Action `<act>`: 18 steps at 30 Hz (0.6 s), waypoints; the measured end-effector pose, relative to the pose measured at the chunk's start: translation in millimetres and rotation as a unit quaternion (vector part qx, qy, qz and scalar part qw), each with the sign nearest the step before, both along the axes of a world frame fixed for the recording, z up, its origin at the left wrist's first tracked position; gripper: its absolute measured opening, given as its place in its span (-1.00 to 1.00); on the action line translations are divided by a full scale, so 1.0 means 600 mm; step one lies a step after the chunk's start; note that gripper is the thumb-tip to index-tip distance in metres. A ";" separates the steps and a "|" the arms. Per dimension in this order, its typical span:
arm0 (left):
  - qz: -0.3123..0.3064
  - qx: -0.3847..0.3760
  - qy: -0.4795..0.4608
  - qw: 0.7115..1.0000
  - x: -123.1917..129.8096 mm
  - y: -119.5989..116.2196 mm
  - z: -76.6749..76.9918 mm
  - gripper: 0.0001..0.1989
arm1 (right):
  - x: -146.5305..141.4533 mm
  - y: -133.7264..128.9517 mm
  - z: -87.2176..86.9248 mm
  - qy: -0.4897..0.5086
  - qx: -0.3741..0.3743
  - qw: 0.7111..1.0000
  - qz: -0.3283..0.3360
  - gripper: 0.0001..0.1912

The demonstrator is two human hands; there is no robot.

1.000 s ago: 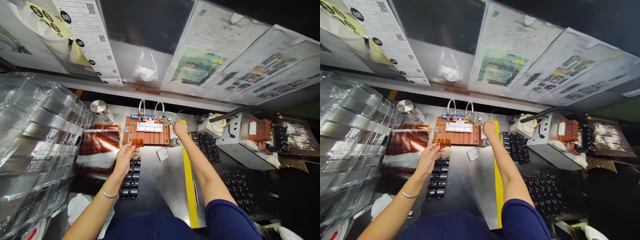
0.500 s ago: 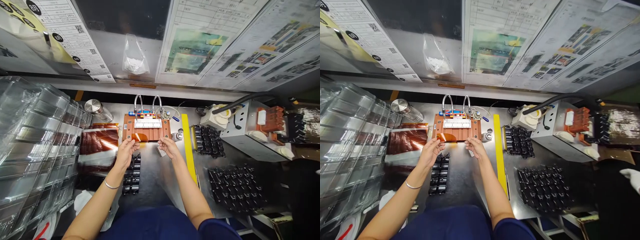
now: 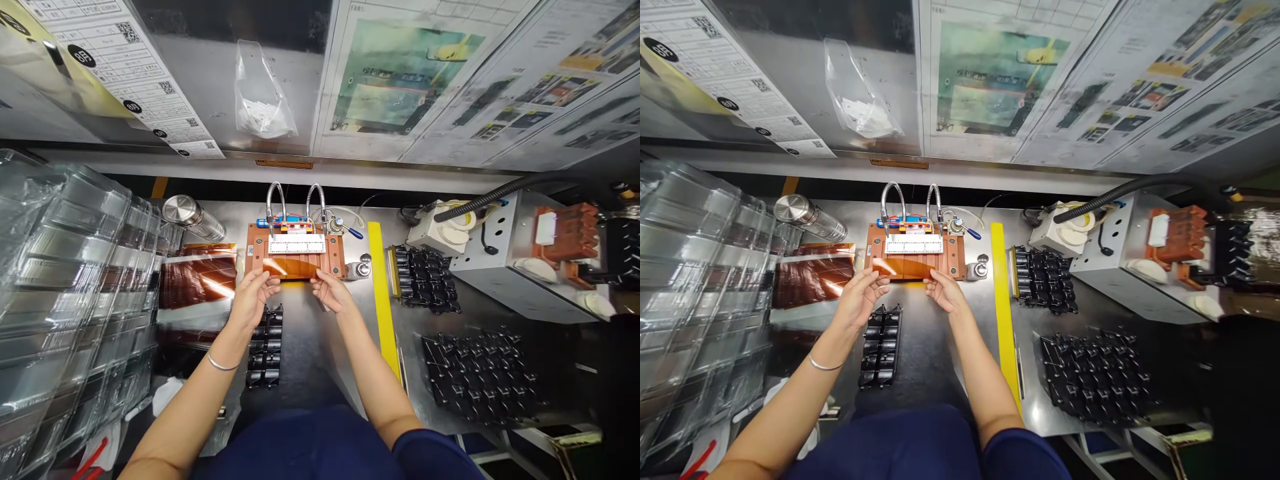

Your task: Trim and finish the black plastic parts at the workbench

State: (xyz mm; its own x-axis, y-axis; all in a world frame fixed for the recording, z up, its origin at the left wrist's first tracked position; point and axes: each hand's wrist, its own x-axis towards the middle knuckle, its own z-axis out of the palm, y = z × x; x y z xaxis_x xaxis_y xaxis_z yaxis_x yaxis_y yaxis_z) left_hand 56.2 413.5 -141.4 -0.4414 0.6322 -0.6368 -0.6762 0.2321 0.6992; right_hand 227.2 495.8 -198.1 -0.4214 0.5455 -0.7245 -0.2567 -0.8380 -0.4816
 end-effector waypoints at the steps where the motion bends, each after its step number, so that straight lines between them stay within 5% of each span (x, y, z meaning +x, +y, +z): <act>1: 0.004 -0.015 0.015 1.000 -0.004 0.008 -0.007 -0.72 | 0.001 0.008 0.000 -0.027 0.015 0.999 -0.019 -0.80; 8: 0.018 -0.109 0.024 0.994 -0.024 0.083 -0.068 -0.84 | -0.024 0.065 -0.010 -0.259 0.192 0.940 -0.108 -0.65; 18: 0.022 -0.131 -0.002 0.991 -0.037 0.107 -0.095 -0.83 | -0.034 0.088 -0.027 -0.328 0.191 0.922 -0.078 -0.64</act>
State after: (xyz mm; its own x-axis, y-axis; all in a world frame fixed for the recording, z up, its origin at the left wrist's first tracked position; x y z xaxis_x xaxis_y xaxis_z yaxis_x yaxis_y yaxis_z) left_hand 33.9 477.9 -198.2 -0.4626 0.4261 -0.7775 -0.6916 0.3753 0.6171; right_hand 206.5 548.5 -214.4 0.1441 0.8304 -0.5382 0.0906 -0.5527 -0.8285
